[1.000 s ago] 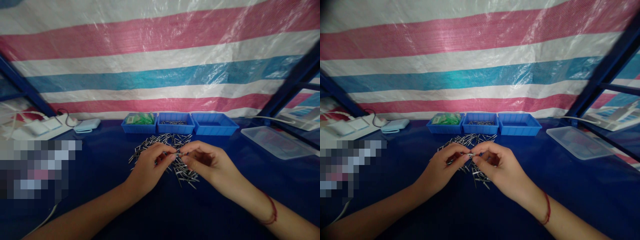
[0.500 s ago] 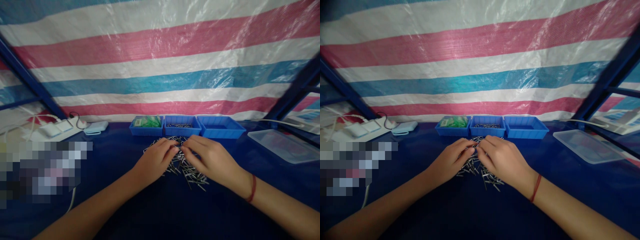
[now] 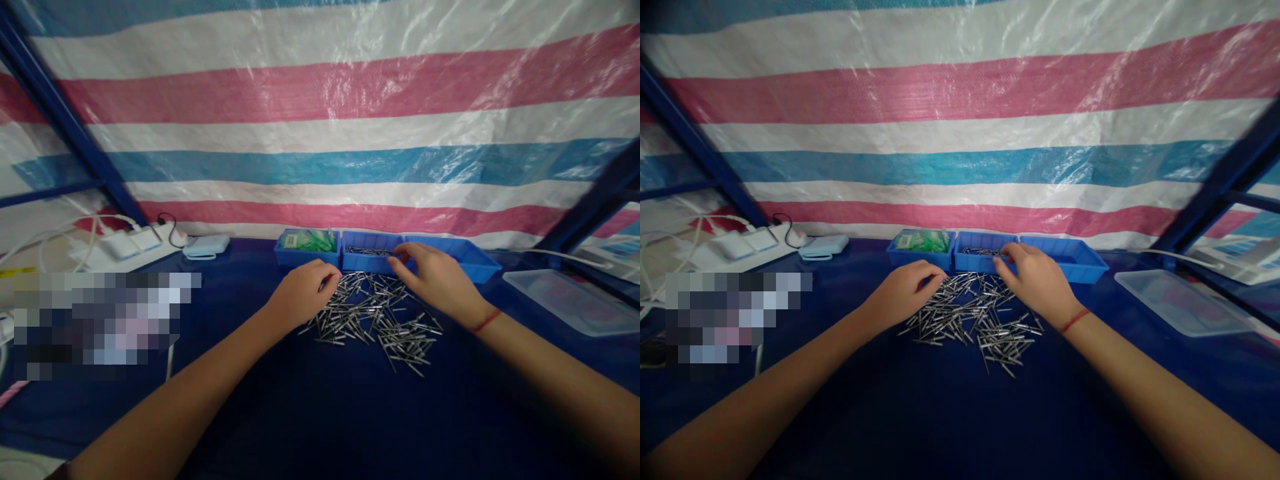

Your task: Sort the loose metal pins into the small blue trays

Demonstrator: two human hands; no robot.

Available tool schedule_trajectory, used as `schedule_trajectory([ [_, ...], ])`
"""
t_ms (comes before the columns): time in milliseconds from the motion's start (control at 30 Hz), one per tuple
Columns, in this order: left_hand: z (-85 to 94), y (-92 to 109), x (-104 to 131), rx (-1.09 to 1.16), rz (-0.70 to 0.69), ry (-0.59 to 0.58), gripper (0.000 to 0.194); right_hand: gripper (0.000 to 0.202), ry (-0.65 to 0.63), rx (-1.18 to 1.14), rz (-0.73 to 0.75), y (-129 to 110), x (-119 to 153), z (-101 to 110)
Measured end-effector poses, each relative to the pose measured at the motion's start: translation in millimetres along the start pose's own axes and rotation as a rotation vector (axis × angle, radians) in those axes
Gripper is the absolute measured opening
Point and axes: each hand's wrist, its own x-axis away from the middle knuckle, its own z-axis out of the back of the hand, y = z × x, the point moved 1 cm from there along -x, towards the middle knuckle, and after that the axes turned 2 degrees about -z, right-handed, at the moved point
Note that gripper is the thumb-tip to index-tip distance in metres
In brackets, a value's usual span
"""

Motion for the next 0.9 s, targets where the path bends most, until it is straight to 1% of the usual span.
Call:
schedule_trajectory([
  [100, -15.0, 10, 4, 0.009, -0.089, -0.037, 0.021, 0.023, -0.019, -0.088, -0.031, 9, 26, 2],
  [200, -28.5, 19, 5, 0.013, -0.185, -0.048, 0.018, 0.022, -0.055, -0.235, -0.109, 23, 40, -4],
  [267, -35.4, 24, 2, -0.002, -0.227, -0.069, 0.019, 0.023, -0.091, -0.332, -0.16, 32, 42, -9],
  [333, -40.3, 31, -4, -0.023, -0.244, -0.09, 0.021, 0.023, -0.093, -0.382, -0.179, 37, 40, -13],
  [433, -45.9, 45, -18, -0.069, -0.247, -0.115, 0.023, 0.021, -0.063, -0.387, -0.163, 39, 37, -14],
  [500, -50.6, 54, -29, -0.135, -0.245, -0.159, 0.022, 0.02, -0.057, -0.39, -0.152, 39, 37, -13],
  [567, -56.5, 61, -40, -0.193, -0.249, -0.211, 0.019, 0.02, -0.055, -0.399, -0.141, 38, 37, -12],
  [633, -62.3, 66, -46, -0.217, -0.256, -0.232, 0.015, 0.02, -0.047, -0.41, -0.131, 36, 38, -10],
  [700, -66.3, 67, -49, -0.23, -0.26, -0.232, 0.016, 0.019, -0.04, -0.422, -0.121, 34, 39, -7],
  [767, -67.7, 66, -46, -0.23, -0.266, -0.202, 0.019, 0.019, -0.034, -0.431, -0.114, 30, 40, -5],
  [833, -66.7, 63, -41, -0.155, -0.246, -0.113, 0.02, 0.018, -0.021, -0.445, -0.102, 25, 41, -2],
  [900, -65.1, 59, -34, 0.024, -0.172, -0.004, 0.018, 0.018, -0.015, -0.482, -0.073, 18, 42, 1],
])
